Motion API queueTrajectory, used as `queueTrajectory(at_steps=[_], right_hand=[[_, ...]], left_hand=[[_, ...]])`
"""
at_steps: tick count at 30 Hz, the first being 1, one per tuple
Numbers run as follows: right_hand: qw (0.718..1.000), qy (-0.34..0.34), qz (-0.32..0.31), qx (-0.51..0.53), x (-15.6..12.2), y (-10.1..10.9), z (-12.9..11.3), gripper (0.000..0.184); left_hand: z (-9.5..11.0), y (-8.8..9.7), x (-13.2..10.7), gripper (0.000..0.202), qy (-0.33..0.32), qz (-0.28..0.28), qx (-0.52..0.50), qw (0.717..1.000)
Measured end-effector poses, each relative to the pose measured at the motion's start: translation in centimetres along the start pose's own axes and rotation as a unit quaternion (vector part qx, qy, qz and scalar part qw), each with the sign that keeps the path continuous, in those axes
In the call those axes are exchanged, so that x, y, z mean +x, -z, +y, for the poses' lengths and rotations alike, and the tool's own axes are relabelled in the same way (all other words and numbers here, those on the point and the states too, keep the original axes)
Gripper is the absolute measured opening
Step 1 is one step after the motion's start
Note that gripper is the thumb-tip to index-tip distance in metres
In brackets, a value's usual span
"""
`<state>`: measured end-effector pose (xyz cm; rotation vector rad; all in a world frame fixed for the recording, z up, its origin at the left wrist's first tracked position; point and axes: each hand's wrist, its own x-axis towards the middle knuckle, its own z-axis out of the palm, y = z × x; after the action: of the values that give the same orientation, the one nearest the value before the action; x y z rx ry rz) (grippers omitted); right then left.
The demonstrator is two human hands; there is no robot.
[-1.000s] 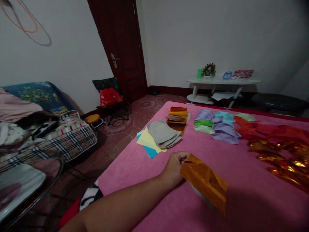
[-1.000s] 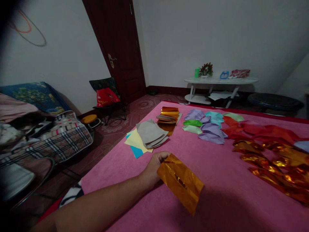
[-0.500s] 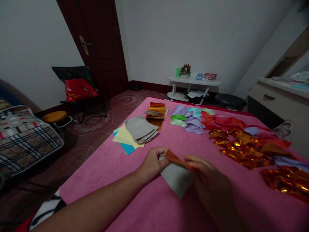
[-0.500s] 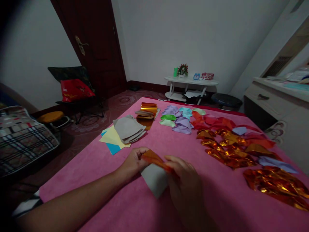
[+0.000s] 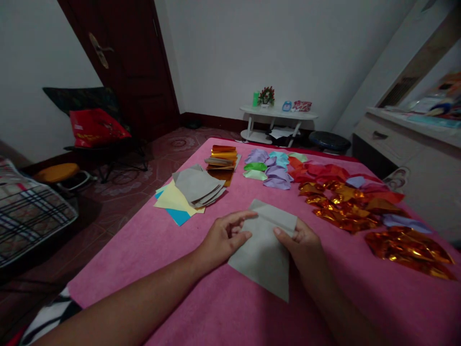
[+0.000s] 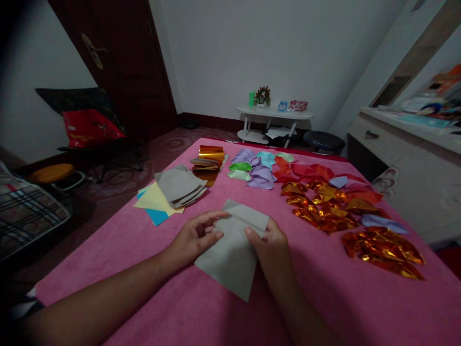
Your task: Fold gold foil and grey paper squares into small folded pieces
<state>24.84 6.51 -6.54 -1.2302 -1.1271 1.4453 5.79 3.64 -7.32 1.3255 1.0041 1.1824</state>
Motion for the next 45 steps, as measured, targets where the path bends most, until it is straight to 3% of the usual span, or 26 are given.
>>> queueTrajectory(at_steps=[3, 6, 11, 19, 27, 32, 35, 37, 39, 45], right_hand=[[0.999, 0.020, 0.022, 0.017, 0.1, 0.0, -0.4, 0.054], [0.999, 0.012, 0.018, 0.029, 0.0, 0.1, -0.6, 0.056], [0.997, -0.015, -0.051, 0.056, 0.0, 0.3, -0.1, 0.043], [0.999, 0.009, -0.035, 0.040, 0.2, 0.5, 0.4, 0.038], [0.999, 0.037, -0.014, 0.028, 0.1, 0.3, 0.6, 0.045], [0.997, 0.064, -0.020, 0.030, -0.1, 0.0, 0.4, 0.067], [0.995, 0.093, -0.027, -0.026, -0.2, 0.0, 0.5, 0.053], [0.989, 0.124, -0.026, -0.075, -0.3, 0.0, 0.6, 0.030], [0.983, 0.147, -0.015, -0.112, -0.4, 0.0, 0.7, 0.018], [0.978, 0.156, -0.008, -0.135, -0.8, 0.1, 0.5, 0.024]], left_hand=[[-0.3, 0.2, 0.1, 0.022, 0.002, 0.034, 0.063, 0.997], [-0.5, 0.4, 0.3, 0.025, -0.006, 0.083, 0.090, 0.992], [-0.3, 0.4, 0.4, 0.033, -0.025, 0.101, 0.112, 0.988], [-0.8, 0.6, 0.3, 0.044, 0.030, 0.107, 0.013, 0.994], [-0.6, 0.4, 0.6, 0.053, 0.069, 0.110, -0.052, 0.990], [-0.3, 0.4, 0.7, 0.042, 0.059, 0.128, -0.062, 0.988], [-0.1, 0.5, 0.7, 0.031, 0.052, 0.133, -0.056, 0.988], [-0.1, 0.6, 0.7, 0.027, 0.045, 0.131, -0.037, 0.990], [-0.2, 0.7, 0.6, 0.027, 0.030, 0.118, -0.011, 0.993], [-0.2, 0.7, 0.2, 0.038, 0.002, 0.017, 0.015, 1.000]])
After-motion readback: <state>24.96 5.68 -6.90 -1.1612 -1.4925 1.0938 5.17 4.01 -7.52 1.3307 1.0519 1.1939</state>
